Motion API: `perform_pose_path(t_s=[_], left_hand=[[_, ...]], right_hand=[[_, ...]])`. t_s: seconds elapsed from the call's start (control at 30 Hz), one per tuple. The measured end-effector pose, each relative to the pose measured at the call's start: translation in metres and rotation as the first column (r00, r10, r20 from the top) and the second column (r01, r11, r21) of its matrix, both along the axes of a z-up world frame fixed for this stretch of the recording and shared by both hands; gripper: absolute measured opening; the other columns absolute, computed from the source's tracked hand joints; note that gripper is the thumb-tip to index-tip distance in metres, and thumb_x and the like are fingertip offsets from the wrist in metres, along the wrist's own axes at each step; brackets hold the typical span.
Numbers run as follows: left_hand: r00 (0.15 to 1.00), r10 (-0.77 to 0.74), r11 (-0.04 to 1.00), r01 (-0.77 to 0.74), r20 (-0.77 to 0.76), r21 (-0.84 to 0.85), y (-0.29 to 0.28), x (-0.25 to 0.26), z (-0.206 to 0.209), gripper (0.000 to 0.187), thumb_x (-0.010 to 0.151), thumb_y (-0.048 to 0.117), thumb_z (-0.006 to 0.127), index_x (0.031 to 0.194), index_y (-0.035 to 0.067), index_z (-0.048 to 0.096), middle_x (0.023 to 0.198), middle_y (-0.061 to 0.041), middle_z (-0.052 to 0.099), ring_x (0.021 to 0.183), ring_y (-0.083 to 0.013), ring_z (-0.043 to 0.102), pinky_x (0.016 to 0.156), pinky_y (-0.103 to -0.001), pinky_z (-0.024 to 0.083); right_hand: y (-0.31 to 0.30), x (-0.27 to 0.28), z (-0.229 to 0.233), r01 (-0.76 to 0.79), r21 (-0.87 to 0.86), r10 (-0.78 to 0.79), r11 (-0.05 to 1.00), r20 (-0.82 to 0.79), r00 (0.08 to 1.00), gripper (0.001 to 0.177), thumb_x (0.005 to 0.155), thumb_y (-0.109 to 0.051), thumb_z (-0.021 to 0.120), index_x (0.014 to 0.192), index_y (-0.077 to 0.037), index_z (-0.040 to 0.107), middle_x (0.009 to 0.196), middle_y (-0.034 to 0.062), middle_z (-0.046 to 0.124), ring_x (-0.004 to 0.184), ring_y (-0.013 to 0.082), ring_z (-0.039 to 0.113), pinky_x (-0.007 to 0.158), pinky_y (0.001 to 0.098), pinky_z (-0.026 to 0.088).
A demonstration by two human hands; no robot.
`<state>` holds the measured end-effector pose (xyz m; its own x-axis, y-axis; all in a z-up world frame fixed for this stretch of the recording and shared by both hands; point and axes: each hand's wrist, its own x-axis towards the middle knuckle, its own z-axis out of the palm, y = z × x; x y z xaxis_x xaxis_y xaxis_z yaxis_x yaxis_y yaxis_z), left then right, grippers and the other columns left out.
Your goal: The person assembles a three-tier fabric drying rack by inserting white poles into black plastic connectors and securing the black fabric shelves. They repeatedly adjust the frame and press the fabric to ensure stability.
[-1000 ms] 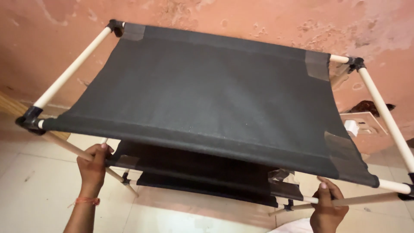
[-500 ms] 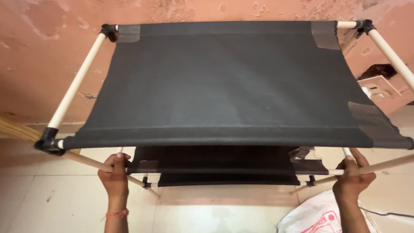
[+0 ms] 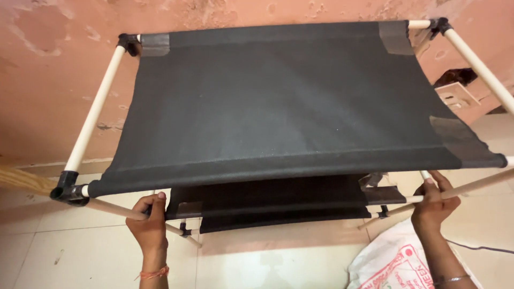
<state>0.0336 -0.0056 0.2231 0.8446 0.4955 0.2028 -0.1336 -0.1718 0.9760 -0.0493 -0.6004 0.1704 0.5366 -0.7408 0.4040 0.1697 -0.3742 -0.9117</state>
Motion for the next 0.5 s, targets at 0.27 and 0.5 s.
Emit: perform_pose_path(t_s=[0.27,0.5], left_hand=[[0.995,0.093,0.99,-0.089,0.029,-0.112,-0.018,-0.006,0.011,0.019,0.1,0.015,0.073,0.096,-0.003,0.075,0.071,-0.003,0.06,0.066,-0.0089,0.052,0.062,-0.022,0.041],[1.0,0.023,0.985,-0.025,-0.014,-0.171,-0.014,-0.009,0.026,0.018,0.096,0.014,0.075,0.098,-0.004,0.075,0.076,-0.008,0.064,0.07,-0.0133,0.057,0.067,-0.025,0.047]], right_hand=[[0.0,0.005,-0.007,0.201,0.108,-0.206,0.974,0.033,0.978,0.026,0.099,-0.009,0.062,0.114,0.01,0.073,0.083,0.0088,0.064,0.074,0.0133,0.059,0.066,0.025,0.046],[-0.008,0.011,0.031,0.158,0.464,-0.161,0.872,-0.033,0.986,0.018,0.094,-0.01,0.066,0.098,0.007,0.069,0.08,0.0092,0.066,0.063,0.0168,0.062,0.057,0.0275,0.05]])
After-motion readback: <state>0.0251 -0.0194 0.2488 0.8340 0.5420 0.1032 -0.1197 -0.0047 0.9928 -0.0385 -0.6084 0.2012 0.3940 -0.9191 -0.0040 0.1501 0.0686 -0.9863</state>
